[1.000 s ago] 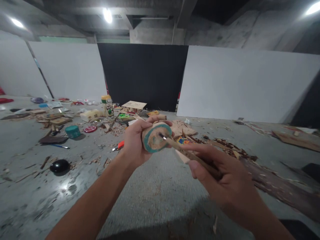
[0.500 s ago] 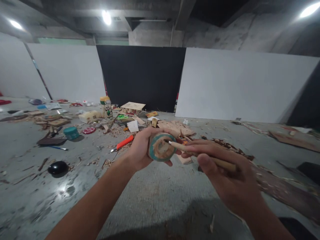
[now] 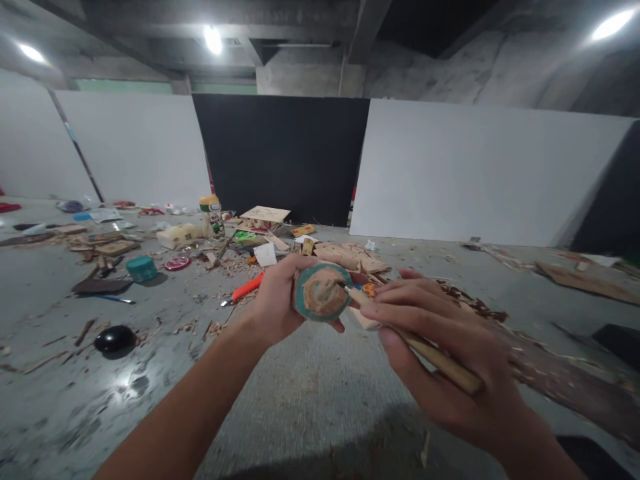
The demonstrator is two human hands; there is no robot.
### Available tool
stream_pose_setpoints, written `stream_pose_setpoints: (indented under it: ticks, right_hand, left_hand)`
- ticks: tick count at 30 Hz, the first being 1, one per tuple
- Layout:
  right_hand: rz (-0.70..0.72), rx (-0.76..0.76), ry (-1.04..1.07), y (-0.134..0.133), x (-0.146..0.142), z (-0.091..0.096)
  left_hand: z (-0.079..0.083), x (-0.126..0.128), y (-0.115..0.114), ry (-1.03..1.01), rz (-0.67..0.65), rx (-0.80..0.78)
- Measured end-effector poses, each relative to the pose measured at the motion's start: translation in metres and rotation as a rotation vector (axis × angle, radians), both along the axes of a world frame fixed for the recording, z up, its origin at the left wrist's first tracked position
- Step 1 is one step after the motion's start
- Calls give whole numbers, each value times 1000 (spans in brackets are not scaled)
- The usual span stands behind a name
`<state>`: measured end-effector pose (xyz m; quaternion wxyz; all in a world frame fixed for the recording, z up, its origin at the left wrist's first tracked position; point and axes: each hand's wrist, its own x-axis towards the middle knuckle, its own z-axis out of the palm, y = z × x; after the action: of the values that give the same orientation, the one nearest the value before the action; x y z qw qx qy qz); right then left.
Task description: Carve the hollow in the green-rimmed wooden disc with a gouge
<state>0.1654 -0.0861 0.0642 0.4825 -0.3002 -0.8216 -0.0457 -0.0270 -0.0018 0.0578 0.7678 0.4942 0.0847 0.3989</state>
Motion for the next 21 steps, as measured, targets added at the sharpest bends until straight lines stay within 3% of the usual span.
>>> stream_pose_setpoints:
  ticks: [6, 12, 21]
  right_hand:
    - [3, 78, 8, 3, -1, -5]
    - [-1, 27, 60, 4, 1, -11]
    - [53, 163, 90, -3, -12, 0]
  left_hand:
    - [4, 1, -9, 5, -28, 61]
    - [5, 0, -10, 18, -27, 72]
    - [10, 1, -19, 28, -72, 95]
